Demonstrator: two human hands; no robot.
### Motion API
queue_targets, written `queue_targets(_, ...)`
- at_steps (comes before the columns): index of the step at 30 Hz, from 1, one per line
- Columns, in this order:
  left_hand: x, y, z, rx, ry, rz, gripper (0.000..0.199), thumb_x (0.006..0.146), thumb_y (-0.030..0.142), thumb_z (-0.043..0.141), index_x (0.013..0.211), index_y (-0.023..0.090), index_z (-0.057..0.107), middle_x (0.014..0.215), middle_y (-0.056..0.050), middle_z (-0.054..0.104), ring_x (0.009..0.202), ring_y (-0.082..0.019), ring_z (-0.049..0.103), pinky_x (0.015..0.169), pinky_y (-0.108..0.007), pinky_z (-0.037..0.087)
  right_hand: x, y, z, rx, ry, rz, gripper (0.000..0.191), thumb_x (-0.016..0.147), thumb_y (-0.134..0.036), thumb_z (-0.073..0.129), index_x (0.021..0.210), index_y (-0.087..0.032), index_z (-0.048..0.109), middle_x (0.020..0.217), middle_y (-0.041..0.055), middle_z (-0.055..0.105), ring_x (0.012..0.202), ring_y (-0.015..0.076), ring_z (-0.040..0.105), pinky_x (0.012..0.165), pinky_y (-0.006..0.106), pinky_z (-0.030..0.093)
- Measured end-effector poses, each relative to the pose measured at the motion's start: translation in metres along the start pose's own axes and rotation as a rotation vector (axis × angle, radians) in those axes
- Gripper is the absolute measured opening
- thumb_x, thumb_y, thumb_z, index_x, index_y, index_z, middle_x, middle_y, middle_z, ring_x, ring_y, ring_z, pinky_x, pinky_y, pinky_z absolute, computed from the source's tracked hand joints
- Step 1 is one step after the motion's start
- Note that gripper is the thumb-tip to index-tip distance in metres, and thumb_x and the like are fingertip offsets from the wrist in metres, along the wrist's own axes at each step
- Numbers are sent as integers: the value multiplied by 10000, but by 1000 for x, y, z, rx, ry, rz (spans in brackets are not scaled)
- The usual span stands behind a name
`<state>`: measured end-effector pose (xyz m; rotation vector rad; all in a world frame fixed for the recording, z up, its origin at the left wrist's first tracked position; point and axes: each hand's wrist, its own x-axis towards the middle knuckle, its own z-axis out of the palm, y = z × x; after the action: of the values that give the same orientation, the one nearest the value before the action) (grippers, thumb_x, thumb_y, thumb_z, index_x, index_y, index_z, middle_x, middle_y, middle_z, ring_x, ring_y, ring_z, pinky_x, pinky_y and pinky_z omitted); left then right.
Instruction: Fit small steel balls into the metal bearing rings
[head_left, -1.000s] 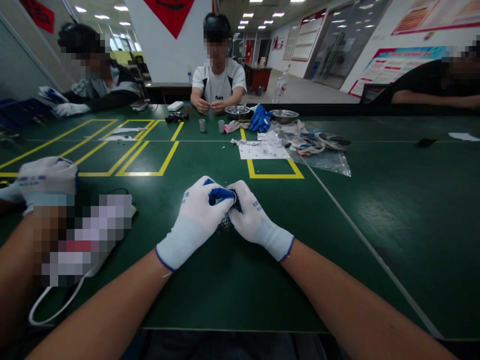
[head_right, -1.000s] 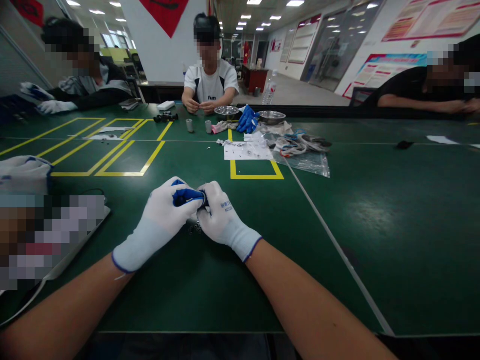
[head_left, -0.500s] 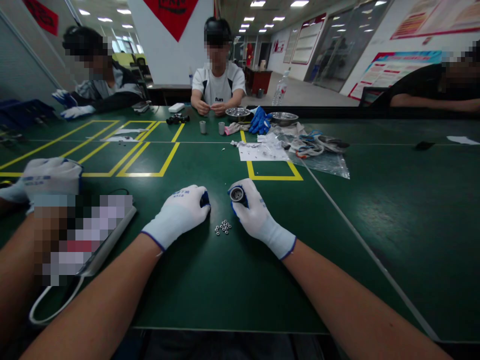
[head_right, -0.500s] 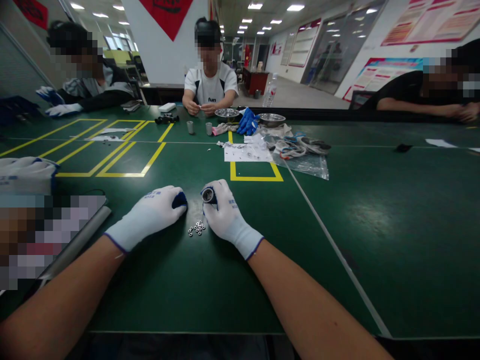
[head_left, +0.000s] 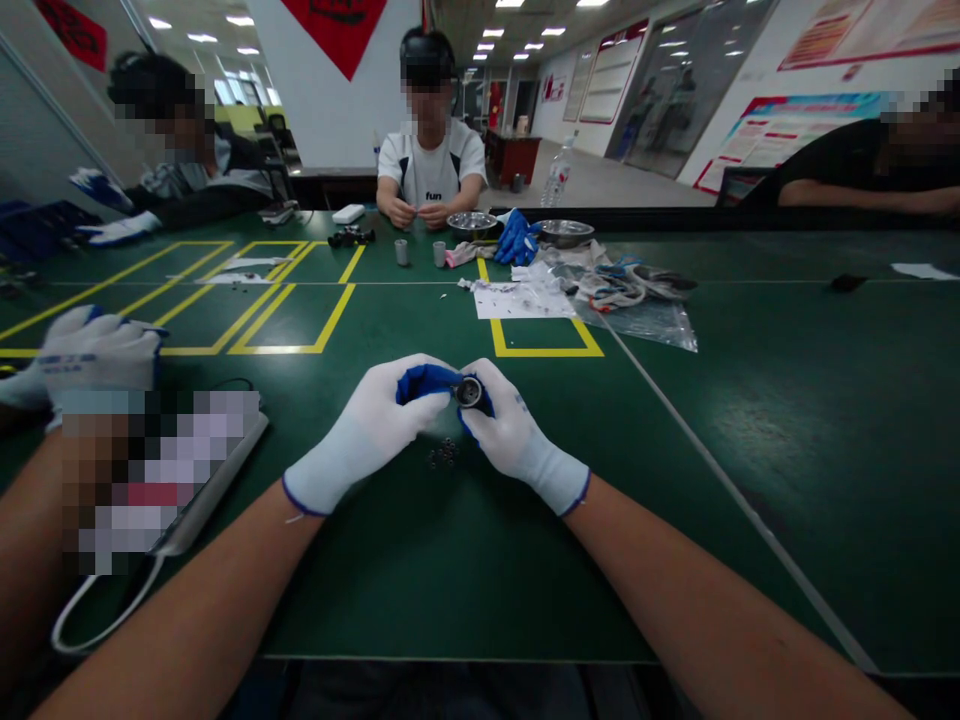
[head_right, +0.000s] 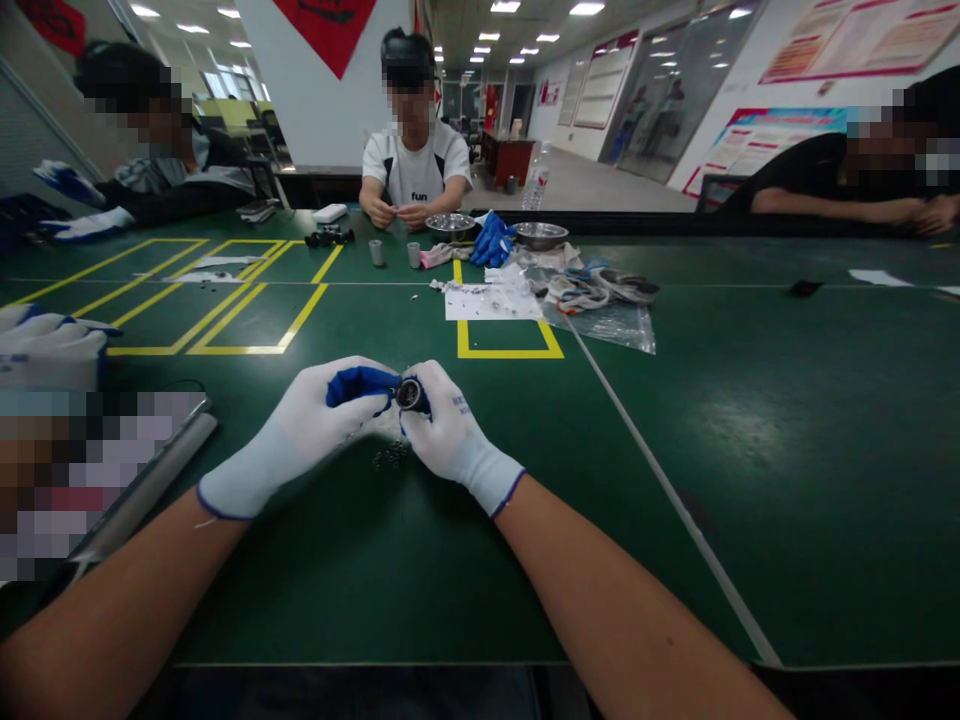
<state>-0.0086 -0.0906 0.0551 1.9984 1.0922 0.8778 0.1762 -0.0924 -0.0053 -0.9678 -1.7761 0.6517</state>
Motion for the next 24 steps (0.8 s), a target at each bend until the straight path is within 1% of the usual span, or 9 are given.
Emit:
queue_targets(4,-2,0,0,5,35,20,212,884,260,692,1078,198,750,1067,-54,787,1002,-252,734,991,-452,577,0,-1,0,6,-12,-2,82,837,-193,518,897,-244,494,882,25,527,839,230,552,769,380,463)
queue_targets(8,-1,-2,3,122,64,70,151,872,288,713,978,205,783,1046,-57,734,982,-244,698,942,-447,580,0,-2,1,15,-46,-3,116,813,-172,513,904,-242,493,898,27,536,840,229,551,759,377,458)
queue_targets(11,0,-3,7,113,76,38,147,866,318,729,936,199,778,1015,-46,690,913,-222,676,858,-414,589,-1,-3,1,21,-65,11,126,813,-169,518,912,-240,490,892,22,537,828,223,544,744,368,451)
queue_targets(14,0,-4,11,82,48,18,132,859,320,737,884,195,772,990,-39,679,869,-208,665,815,-390,582,-1,-4,2,19,-75,13,117,813,-168,519,898,-239,483,878,17,524,810,217,528,735,363,444)
queue_targets(19,-1,-3,11,131,27,-20,140,866,335,733,868,198,763,984,-42,696,865,-218,673,814,-403,577,-1,-4,4,-15,-77,-11,132,798,-167,514,892,-247,467,880,17,504,818,218,516,765,374,450)
queue_targets(22,-1,-1,12,171,43,-52,134,870,326,717,844,196,738,974,-42,689,887,-226,681,829,-416,577,-1,-3,5,-27,-86,-10,142,794,-168,515,896,-250,461,888,19,498,823,222,514,779,383,461)
queue_targets(24,-1,0,14,182,71,-79,115,854,312,723,862,197,721,987,-42,685,914,-232,683,842,-420,577,-1,-2,5,-30,-84,-11,155,791,-164,523,900,-252,458,892,21,495,829,226,513,792,393,469)
